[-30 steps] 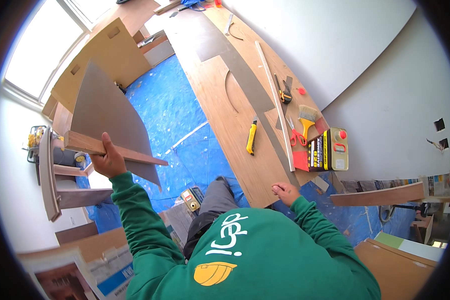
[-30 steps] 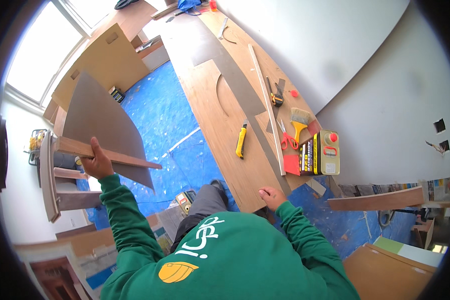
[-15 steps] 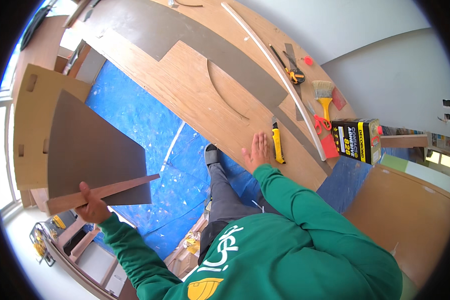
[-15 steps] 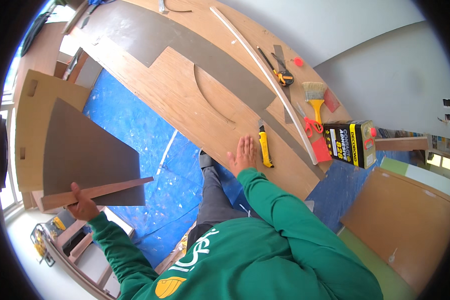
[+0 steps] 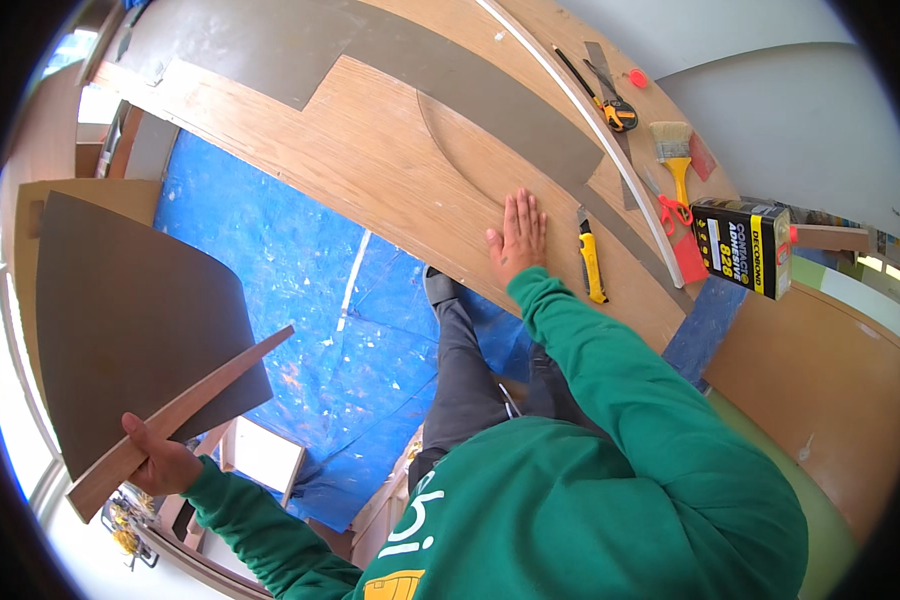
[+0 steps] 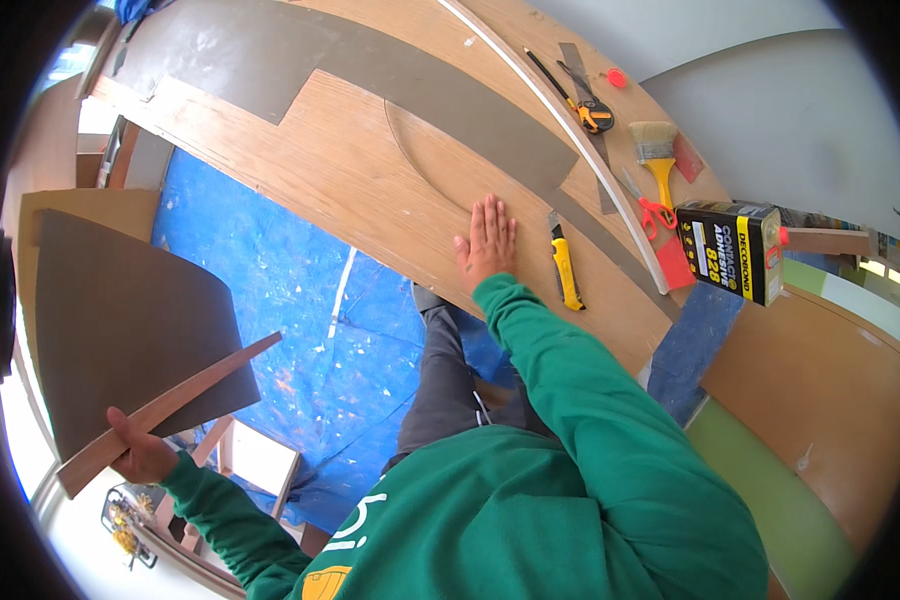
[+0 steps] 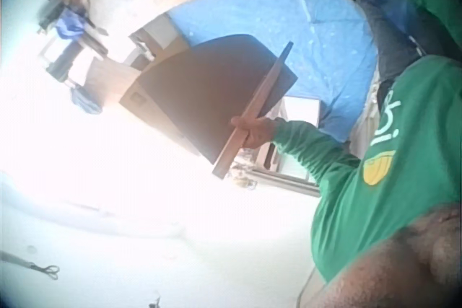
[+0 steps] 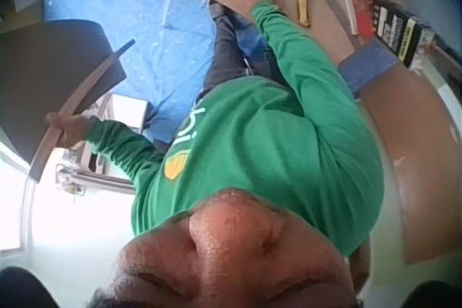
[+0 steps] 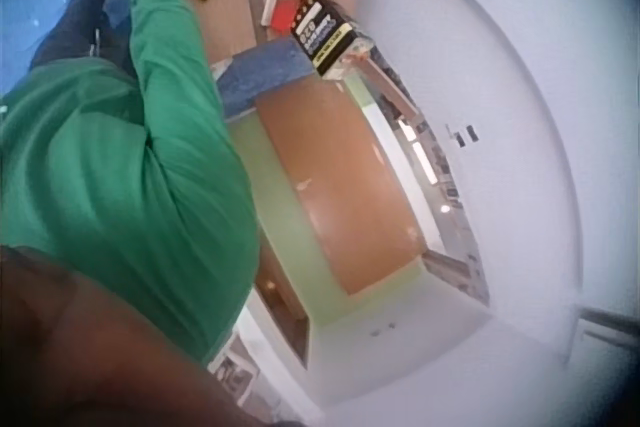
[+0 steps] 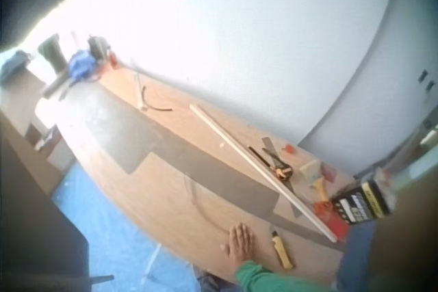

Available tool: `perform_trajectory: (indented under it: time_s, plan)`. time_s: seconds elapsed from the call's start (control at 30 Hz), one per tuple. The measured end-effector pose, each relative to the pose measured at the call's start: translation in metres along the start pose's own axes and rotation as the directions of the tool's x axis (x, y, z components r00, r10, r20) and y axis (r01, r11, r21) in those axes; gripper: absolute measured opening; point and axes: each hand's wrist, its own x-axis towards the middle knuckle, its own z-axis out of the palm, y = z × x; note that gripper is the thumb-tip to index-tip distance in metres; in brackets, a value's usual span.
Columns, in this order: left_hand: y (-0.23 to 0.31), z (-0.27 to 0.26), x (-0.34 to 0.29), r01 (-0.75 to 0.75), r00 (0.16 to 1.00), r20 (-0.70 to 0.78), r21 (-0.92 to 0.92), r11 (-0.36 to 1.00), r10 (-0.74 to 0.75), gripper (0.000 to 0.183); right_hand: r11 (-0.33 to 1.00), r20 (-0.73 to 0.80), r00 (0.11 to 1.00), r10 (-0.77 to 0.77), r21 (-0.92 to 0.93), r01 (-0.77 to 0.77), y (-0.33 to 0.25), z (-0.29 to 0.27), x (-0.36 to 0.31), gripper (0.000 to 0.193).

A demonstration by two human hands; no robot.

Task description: The person retrieves a wooden trim strip and a cabinet door panel, then positions the trim along the edge of the panel. They use a utility knife to cut the trim to length and press it into place on the door panel.

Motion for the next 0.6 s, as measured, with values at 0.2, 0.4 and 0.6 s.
perform_trajectory:
  time_s: [0.2,0.4,0.6]
  plan:
    - [0.007,0.005,-0.004,0.027,0.999,0.022,-0.114,0.993,-0.025,0.056,0.824,0.236,0.807,-0.542,0.34,0.454,-0.044,0.018,-0.05,0.06]
    - [0.001,-0.015,-0.004,0.087,0.995,-0.038,-0.05,0.995,-0.089,0.052,0.907,0.009,0.976,-0.216,0.371,0.198,-0.037,-0.012,-0.009,0.053]
    - [0.011,0.001,-0.012,0.118,0.992,0.06,-0.225,0.967,-0.107,0.047,0.702,0.468,0.532,-0.705,0.563,0.436,-0.065,0.028,-0.05,0.04]
